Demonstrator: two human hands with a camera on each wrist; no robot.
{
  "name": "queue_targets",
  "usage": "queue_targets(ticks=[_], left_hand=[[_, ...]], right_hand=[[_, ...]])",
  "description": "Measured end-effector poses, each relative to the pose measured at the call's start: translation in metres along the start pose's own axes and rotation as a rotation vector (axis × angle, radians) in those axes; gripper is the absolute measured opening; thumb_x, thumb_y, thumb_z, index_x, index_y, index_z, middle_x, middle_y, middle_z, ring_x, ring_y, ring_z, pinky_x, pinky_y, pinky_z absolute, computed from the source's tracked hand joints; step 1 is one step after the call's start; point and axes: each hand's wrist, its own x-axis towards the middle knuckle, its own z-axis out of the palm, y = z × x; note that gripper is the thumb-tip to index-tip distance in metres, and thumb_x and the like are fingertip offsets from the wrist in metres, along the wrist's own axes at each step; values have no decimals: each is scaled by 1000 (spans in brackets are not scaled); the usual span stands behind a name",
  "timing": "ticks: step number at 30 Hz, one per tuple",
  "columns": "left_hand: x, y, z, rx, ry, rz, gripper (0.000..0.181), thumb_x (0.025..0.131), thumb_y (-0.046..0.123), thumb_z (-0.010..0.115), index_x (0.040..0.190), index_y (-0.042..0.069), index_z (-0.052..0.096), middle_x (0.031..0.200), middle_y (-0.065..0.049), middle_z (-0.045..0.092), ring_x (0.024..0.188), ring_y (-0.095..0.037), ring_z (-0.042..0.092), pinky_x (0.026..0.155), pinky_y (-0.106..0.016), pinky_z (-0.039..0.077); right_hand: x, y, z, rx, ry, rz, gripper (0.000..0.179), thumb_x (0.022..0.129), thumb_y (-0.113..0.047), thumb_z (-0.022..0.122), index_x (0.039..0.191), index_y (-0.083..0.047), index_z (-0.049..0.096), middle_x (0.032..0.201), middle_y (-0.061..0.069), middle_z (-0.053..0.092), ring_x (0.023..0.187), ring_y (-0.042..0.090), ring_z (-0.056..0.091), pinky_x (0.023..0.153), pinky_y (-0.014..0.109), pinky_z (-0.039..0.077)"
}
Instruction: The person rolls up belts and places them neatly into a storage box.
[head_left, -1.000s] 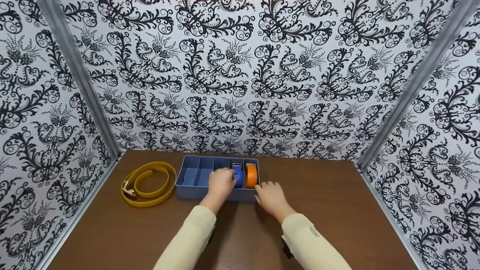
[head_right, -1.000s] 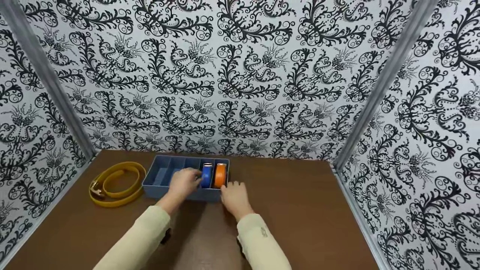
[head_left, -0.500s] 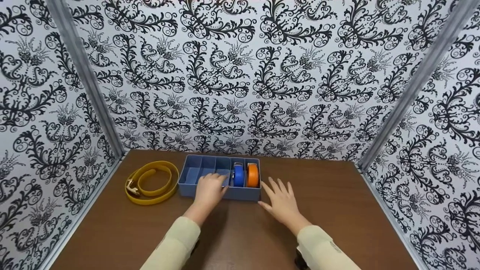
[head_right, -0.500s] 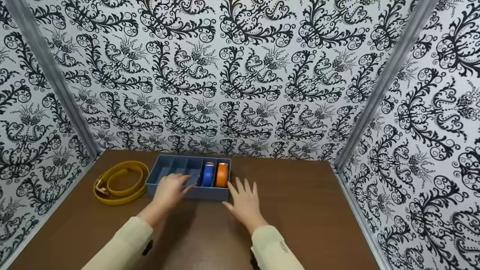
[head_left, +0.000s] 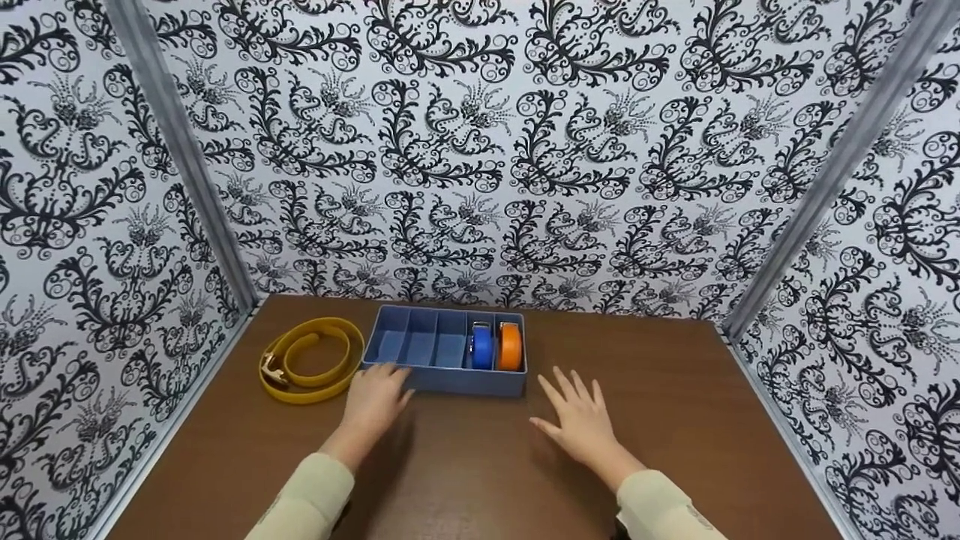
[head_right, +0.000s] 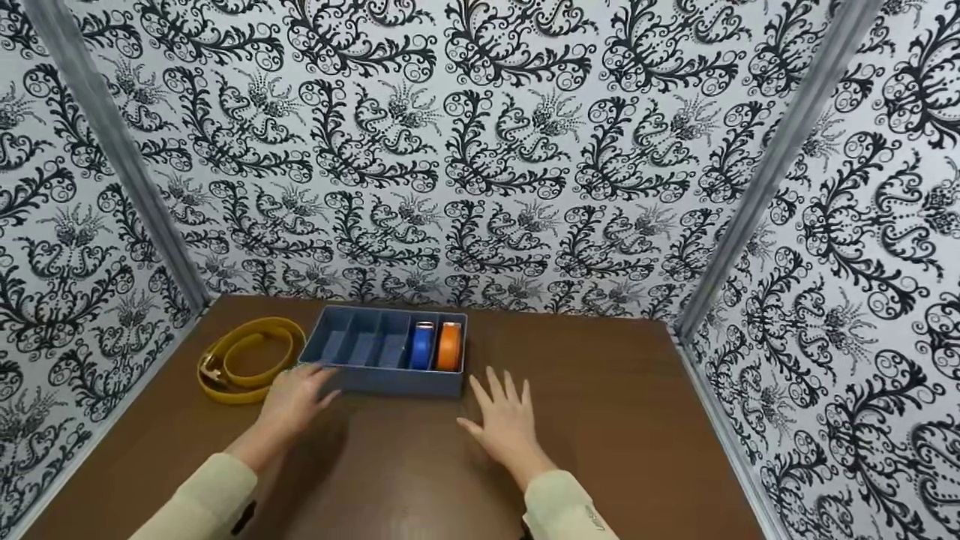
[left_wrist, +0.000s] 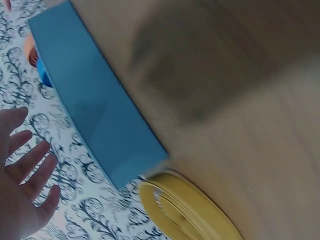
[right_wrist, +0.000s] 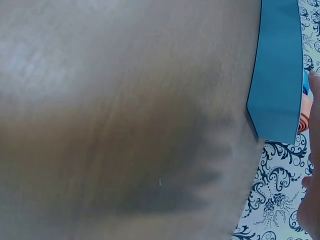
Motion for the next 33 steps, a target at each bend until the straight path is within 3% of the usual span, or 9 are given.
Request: queue_targets(ticks=[6,12,15,18,25,29,33], left_hand=[[-14,-31,4,23,-32,-38,37,85,25,76,114,3,68,107,-19,64,97,-39,60,84,-57,46],[-22,-74,14,91,-89,-105,34,86,19,73,114,3,65,108,-20,62,99,-41,58,78,-59,48],[-25,-93,21,101,-145,-134,39,86,18,72,119,1,62,112,-22,59,103,-43,54,77,-61,47],[-26,-108,26,96,-221,-205,45,88,18,70,127,1,58,120,-24,55,113,-46,48,84,-68,40],[-17,-126,34,-97,-379,-397,55,95,16,54,146,2,39,148,-26,34,136,-54,20,90,-83,17],[-16,-133,33,-167,-424,-436,57,95,12,53,148,0,35,148,-28,33,136,-56,14,89,-83,19],[-18,-139,34,-169,-428,-420,53,96,11,55,144,-5,38,143,-34,34,132,-58,19,90,-77,30]], right_hand=[[-10,0,5,18,17,-18,75,87,-58,61,147,-16,45,152,16,36,135,44,34,108,66,14],[-13,-1,13,35,-13,13,74,88,-58,60,147,-18,44,152,14,36,137,41,33,109,64,12],[-13,-2,16,47,-33,26,74,88,-60,59,148,-18,44,153,13,36,137,40,32,109,64,11],[-13,-3,18,64,-38,23,74,89,-60,57,148,-18,44,152,14,36,137,40,33,109,65,12],[-21,-1,20,40,-60,48,72,88,-61,58,146,-19,47,150,12,40,135,38,36,107,66,17],[-24,-4,21,64,-74,31,72,88,-60,57,146,-18,47,149,14,41,133,40,38,105,67,20],[-25,-7,24,72,-76,21,71,89,-59,57,145,-17,47,149,14,41,133,40,39,106,66,21]])
